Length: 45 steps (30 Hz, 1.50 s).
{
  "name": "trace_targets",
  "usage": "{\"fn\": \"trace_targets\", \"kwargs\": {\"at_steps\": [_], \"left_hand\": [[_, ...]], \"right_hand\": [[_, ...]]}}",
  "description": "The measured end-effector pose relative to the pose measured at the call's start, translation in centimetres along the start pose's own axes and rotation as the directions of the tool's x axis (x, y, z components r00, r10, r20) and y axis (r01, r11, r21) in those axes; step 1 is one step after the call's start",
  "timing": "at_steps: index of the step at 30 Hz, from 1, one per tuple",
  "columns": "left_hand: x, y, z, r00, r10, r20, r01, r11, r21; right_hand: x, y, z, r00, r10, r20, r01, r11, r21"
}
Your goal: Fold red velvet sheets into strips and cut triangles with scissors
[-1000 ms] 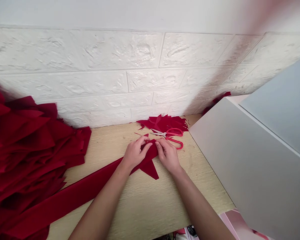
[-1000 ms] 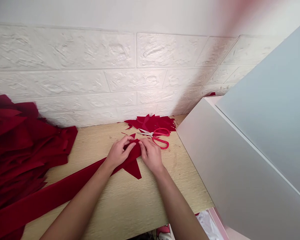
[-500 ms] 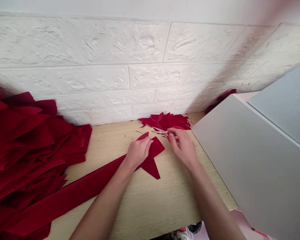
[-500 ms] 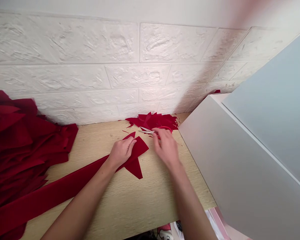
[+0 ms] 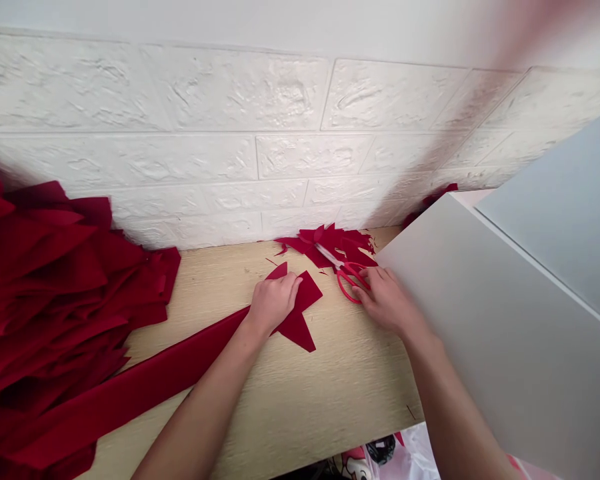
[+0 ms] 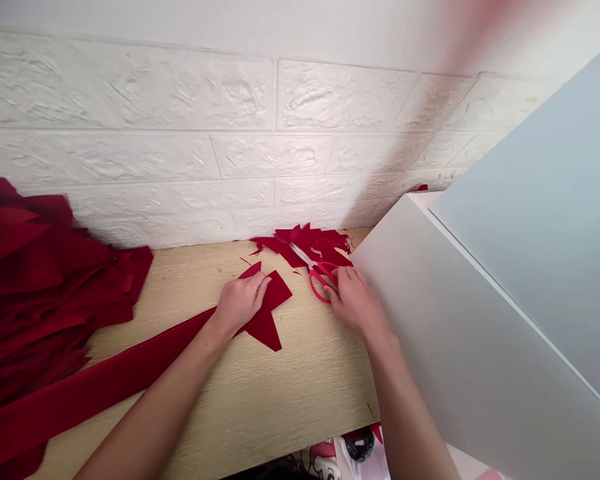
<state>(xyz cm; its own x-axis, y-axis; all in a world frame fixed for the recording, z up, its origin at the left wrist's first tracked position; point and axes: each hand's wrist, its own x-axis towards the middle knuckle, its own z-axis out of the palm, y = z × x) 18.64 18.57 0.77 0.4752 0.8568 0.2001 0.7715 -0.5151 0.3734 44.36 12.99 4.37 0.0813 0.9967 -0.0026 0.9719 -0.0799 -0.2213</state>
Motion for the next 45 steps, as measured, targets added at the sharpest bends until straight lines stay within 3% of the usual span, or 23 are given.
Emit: {"fn": "trace_targets", "kwargs": {"at_steps": [3, 6, 8, 11, 14, 17, 19, 22, 24, 28, 33, 39, 45], "left_hand": [[0.1, 0.0, 0.0, 1.0, -0.01, -0.001, 0.01, 1.0, 0.004], [0.1, -0.1, -0.4, 0.999, -0.033, -0.015, 0.033, 0.999, 0.003], [0.1, -0.1, -0.8, 0.998, -0.053, -0.033, 0.053, 0.999, -0.001], [0.1, -0.1, -1.8, 0.995, -0.076, -0.065, 0.075, 0.997, -0.01], [0.0, -0.1, -2.9, 0.991, -0.092, -0.095, 0.09, 0.996, -0.022], [0.1, -0.1, -3.9, 0.987, -0.108, -0.121, 0.104, 0.994, -0.037], [0.1, -0.1, -4.4, 0.984, -0.115, -0.133, 0.11, 0.993, -0.049], [0.1, 0.1, -4.8, 0.985, -0.112, -0.129, 0.103, 0.992, -0.073], [0.1, 0.3, -4.8, 0.988, -0.105, -0.111, 0.095, 0.991, -0.09], [0.1, 0.4, -4.3, 0.992, -0.109, -0.058, 0.1, 0.986, -0.131], [-0.2, -0.8, -3.5, 0.991, -0.13, 0.03, 0.133, 0.966, -0.223], [-0.8, -2.4, -3.0, 0.968, -0.156, 0.194, 0.234, 0.835, -0.498], [-0.4, -2.5, -2.8, 0.981, -0.117, 0.154, 0.186, 0.8, -0.571]], "right_hand": [[-1.5, 0.6, -0.4, 0.998, 0.037, -0.051, -0.032, 0.995, 0.094], [-2.7, 0.3, -1.2, 0.999, 0.041, 0.028, -0.049, 0.924, 0.379], [-3.4, -0.7, -1.5, 0.995, 0.0, 0.104, -0.067, 0.762, 0.644], [-4.3, -3.1, -1.0, 0.99, -0.059, 0.126, -0.089, 0.423, 0.902], [-4.2, -5.6, 0.2, 0.983, -0.116, 0.143, -0.122, 0.171, 0.978], [-3.1, -7.2, 1.0, 0.99, -0.085, 0.116, -0.115, 0.011, 0.993], [-2.1, -7.7, 1.1, 0.995, -0.012, 0.098, -0.098, 0.016, 0.995], [-0.6, -8.1, 1.0, 0.993, 0.083, 0.088, -0.1, 0.155, 0.983], [0.1, -8.7, 1.0, 0.989, 0.114, 0.097, -0.118, 0.2, 0.973], [1.0, -10.4, 1.4, 0.978, 0.158, 0.138, -0.16, 0.135, 0.978], [1.4, -10.8, 2.5, 0.976, 0.205, 0.078, -0.103, 0.116, 0.988], [1.8, -10.0, 3.2, 0.979, 0.199, 0.04, -0.067, 0.131, 0.989], [2.2, -10.1, 2.8, 0.982, 0.165, 0.097, -0.108, 0.058, 0.992]]}}
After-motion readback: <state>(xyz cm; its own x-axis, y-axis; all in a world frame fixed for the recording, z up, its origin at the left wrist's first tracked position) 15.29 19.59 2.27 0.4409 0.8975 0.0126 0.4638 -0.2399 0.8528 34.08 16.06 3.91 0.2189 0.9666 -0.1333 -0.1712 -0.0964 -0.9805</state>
